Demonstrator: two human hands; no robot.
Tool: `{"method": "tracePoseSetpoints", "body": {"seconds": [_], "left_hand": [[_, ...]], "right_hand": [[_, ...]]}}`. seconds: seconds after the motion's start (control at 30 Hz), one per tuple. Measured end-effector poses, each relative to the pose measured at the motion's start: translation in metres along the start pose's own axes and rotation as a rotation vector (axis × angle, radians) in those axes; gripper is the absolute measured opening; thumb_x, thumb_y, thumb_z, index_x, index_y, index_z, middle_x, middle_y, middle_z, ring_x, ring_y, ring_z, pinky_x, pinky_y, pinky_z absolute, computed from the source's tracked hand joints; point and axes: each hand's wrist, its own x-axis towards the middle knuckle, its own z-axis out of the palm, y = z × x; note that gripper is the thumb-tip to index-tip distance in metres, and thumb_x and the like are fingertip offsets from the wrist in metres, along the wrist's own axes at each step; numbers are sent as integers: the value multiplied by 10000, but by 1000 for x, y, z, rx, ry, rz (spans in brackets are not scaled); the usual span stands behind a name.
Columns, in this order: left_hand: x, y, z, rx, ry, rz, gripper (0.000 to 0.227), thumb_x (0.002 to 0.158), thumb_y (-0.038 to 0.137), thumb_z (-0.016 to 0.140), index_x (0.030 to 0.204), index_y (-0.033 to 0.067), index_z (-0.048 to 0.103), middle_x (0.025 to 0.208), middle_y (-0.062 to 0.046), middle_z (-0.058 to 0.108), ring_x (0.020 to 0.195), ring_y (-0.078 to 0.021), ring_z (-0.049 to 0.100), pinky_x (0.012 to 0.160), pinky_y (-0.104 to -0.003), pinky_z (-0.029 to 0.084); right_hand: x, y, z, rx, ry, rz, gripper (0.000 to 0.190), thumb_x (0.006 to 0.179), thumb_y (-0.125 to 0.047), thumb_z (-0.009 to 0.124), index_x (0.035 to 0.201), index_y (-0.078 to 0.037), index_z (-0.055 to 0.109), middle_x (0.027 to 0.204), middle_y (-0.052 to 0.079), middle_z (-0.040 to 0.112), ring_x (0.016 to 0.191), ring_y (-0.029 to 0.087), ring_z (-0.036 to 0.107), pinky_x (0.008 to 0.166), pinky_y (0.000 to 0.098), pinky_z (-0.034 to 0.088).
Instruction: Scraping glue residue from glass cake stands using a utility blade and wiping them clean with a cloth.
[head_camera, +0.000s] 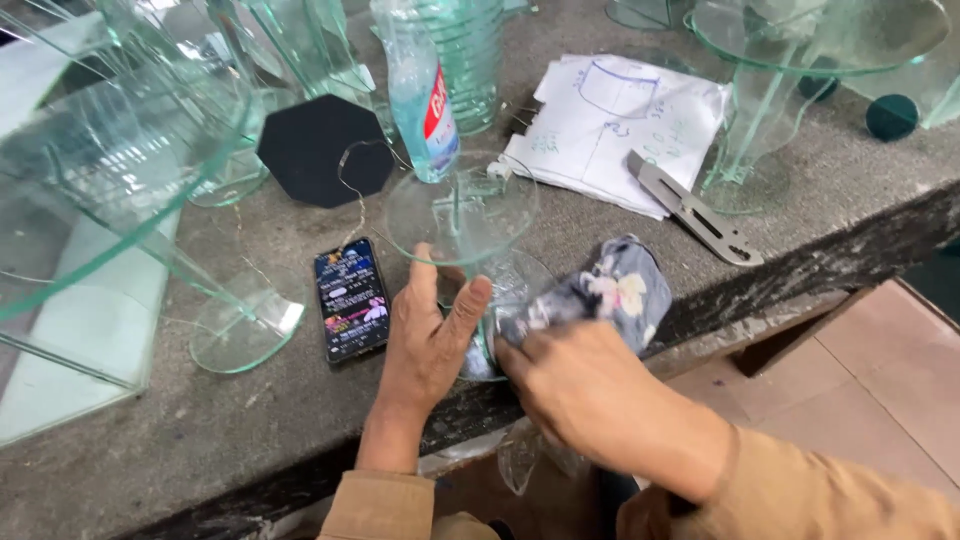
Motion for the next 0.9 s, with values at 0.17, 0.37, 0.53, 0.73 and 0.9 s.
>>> {"method": "tracePoseSetpoints", "body": {"seconds": [0.17,0.37,0.53,0.73,0.9], "left_hand": [[-2,1,1,-16,8,53,805,930,765,530,1295,54,633,809,16,557,765,-142,470,729,-393,436],[-3,0,-2,-53,3,71,679,955,749,536,1120,92,585,812,1,550,780,-154,459,773,-407,434],[-5,0,1,-45,-1,58,1083,937,770,529,1609,-77,464,748,46,355,725,-100,344,642,-389,362],[2,8,1,-124,-22,101,641,977,690,580,1200,90,612,768,48,489,758,-114,409,753,-379,425],[-3,5,3,-11,3,53,994,939,787,489,1490,-39,540,758,49,327,713,-106,335,650,-374,371]], "right_hand": [[-26,25,-1,37,-6,-3,502,894,-136,681,1388,-91,760,765,24,741,577,280,715,432,463,586],[-30,11,21,32,-68,131,488,918,-169,665,1402,-116,700,733,23,649,536,274,641,425,452,532],[-35,20,30,-90,-21,132,641,868,-304,661,1508,-307,680,825,-1,716,508,296,686,382,502,515],[-34,9,17,86,2,130,510,897,-186,649,1398,-88,655,801,125,749,590,413,710,481,570,528],[-33,24,24,-132,-48,334,617,940,-243,648,1554,-204,599,738,2,771,520,255,735,410,473,598]]}}
